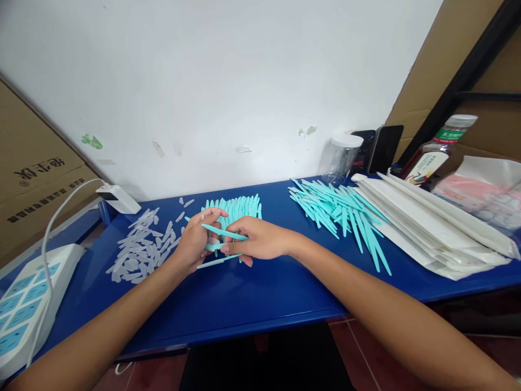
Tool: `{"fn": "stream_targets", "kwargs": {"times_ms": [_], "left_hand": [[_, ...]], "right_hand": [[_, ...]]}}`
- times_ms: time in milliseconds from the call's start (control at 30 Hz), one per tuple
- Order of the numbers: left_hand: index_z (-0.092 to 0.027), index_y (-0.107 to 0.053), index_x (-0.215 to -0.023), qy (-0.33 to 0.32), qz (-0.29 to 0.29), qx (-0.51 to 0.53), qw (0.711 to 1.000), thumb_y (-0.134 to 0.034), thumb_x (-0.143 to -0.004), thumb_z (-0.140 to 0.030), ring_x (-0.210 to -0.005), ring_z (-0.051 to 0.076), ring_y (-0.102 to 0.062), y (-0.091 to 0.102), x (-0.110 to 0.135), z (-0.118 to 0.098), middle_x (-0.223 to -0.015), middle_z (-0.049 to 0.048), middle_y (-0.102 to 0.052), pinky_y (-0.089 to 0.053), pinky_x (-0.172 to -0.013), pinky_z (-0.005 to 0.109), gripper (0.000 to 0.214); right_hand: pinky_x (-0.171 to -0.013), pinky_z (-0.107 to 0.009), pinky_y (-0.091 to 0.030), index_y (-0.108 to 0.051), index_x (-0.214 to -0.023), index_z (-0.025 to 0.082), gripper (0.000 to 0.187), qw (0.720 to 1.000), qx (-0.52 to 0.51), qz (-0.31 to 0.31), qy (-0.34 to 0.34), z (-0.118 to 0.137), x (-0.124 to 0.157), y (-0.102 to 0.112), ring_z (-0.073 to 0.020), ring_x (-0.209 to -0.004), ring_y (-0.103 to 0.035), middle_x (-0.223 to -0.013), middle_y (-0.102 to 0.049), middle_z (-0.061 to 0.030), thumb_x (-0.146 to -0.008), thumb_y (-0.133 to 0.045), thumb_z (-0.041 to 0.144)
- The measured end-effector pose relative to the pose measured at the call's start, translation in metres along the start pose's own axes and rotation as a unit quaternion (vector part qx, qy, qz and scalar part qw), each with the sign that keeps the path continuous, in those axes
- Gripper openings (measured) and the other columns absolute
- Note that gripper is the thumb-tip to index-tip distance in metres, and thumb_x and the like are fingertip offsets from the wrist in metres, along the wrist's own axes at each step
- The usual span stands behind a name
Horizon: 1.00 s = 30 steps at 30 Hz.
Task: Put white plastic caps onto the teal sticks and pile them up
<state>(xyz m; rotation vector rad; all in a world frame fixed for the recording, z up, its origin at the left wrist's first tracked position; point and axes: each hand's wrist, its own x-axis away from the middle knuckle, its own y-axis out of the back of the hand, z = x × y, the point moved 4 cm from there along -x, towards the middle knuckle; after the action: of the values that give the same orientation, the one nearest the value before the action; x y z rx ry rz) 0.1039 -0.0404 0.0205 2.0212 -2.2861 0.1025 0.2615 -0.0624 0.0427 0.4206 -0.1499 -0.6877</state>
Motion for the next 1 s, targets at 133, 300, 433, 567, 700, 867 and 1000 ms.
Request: {"fn": "stream_targets", "kwargs": {"times_ms": [133, 300, 433, 567, 700, 867, 1000], "left_hand": [[-0.020, -0.065, -0.097, 0.009, -0.022, 0.027, 0.999, -0.062, -0.091, -0.041, -0.035, 0.009, -0.033, 0.004, -0.004, 0.000, -0.050, -0.0079, -0.039, -0.019, -0.030, 0.018, 0.022], [-0.017, -0.059, -0.085, 0.034, 0.040, 0.126, 0.991, -0.057, -0.091, -0.030, -0.030, 0.005, -0.020, 0.015, -0.017, 0.004, -0.049, -0.0083, -0.040, -0.016, -0.030, 0.020, 0.014], [-0.014, -0.062, -0.089, 0.067, 0.105, 0.184, 0.975, -0.053, -0.084, -0.023, -0.033, 0.004, -0.020, 0.020, -0.023, 0.007, -0.058, -0.0052, -0.047, -0.016, -0.030, 0.019, 0.014], [-0.011, -0.067, -0.102, 0.040, 0.123, 0.162, 0.978, -0.056, -0.082, -0.020, -0.038, 0.004, -0.023, 0.021, -0.022, 0.001, -0.062, -0.0044, -0.048, -0.019, -0.033, 0.017, 0.025], [-0.012, -0.068, -0.116, 0.019, 0.122, 0.092, 0.988, -0.068, -0.085, -0.019, -0.041, 0.004, -0.024, 0.022, -0.019, -0.005, -0.063, -0.0058, -0.045, -0.021, -0.036, 0.017, 0.032], [-0.014, -0.069, -0.117, -0.015, 0.110, 0.083, 0.990, -0.078, -0.087, -0.033, -0.045, 0.001, -0.026, 0.026, -0.022, -0.006, -0.086, 0.0016, -0.058, -0.019, -0.037, 0.018, 0.036], [-0.013, -0.071, -0.104, -0.035, 0.081, 0.072, 0.993, -0.082, -0.085, -0.043, -0.042, 0.002, -0.018, 0.030, -0.026, -0.004, -0.063, -0.0066, -0.045, -0.015, -0.038, 0.019, 0.037]], "right_hand": [[-0.055, -0.024, -0.036, -0.060, -0.079, 0.018, 0.035, 1.000, 0.013, -0.004, 0.000, -0.001, 0.000, 0.005, -0.0107, -0.050, -0.048, -0.056, -0.063, 0.0019, -0.099, -0.062, 0.047], [-0.055, -0.024, -0.037, -0.065, -0.085, 0.016, 0.042, 0.998, 0.033, -0.043, -0.016, -0.007, 0.003, 0.023, -0.0122, -0.053, -0.051, -0.057, -0.061, 0.0021, -0.095, -0.064, 0.057], [-0.054, -0.024, -0.034, -0.068, -0.083, 0.014, 0.051, 0.998, 0.034, -0.039, -0.021, -0.014, 0.006, 0.034, -0.0113, -0.053, -0.047, -0.058, -0.057, 0.0017, -0.096, -0.060, 0.063], [-0.050, -0.024, -0.028, -0.076, -0.099, 0.013, 0.057, 0.998, -0.005, -0.025, -0.051, -0.022, 0.007, 0.038, -0.0095, -0.050, -0.035, -0.054, -0.044, 0.0056, -0.098, -0.055, 0.066], [-0.049, -0.023, -0.024, -0.075, -0.101, 0.012, 0.060, 0.996, -0.050, -0.021, -0.065, -0.027, 0.007, 0.040, -0.0087, -0.048, -0.026, -0.052, -0.028, 0.0090, -0.100, -0.051, 0.067], [-0.047, -0.024, -0.023, -0.075, -0.102, 0.010, 0.058, 0.996, -0.050, -0.009, -0.078, -0.030, 0.010, 0.047, -0.0079, -0.047, -0.025, -0.053, -0.034, 0.0076, -0.102, -0.051, 0.063], [-0.049, -0.023, -0.027, -0.076, -0.101, 0.010, 0.059, 0.996, -0.030, 0.033, -0.084, -0.027, 0.012, 0.043, -0.0076, -0.047, -0.028, -0.052, -0.036, 0.0071, -0.104, -0.048, 0.062]]}}
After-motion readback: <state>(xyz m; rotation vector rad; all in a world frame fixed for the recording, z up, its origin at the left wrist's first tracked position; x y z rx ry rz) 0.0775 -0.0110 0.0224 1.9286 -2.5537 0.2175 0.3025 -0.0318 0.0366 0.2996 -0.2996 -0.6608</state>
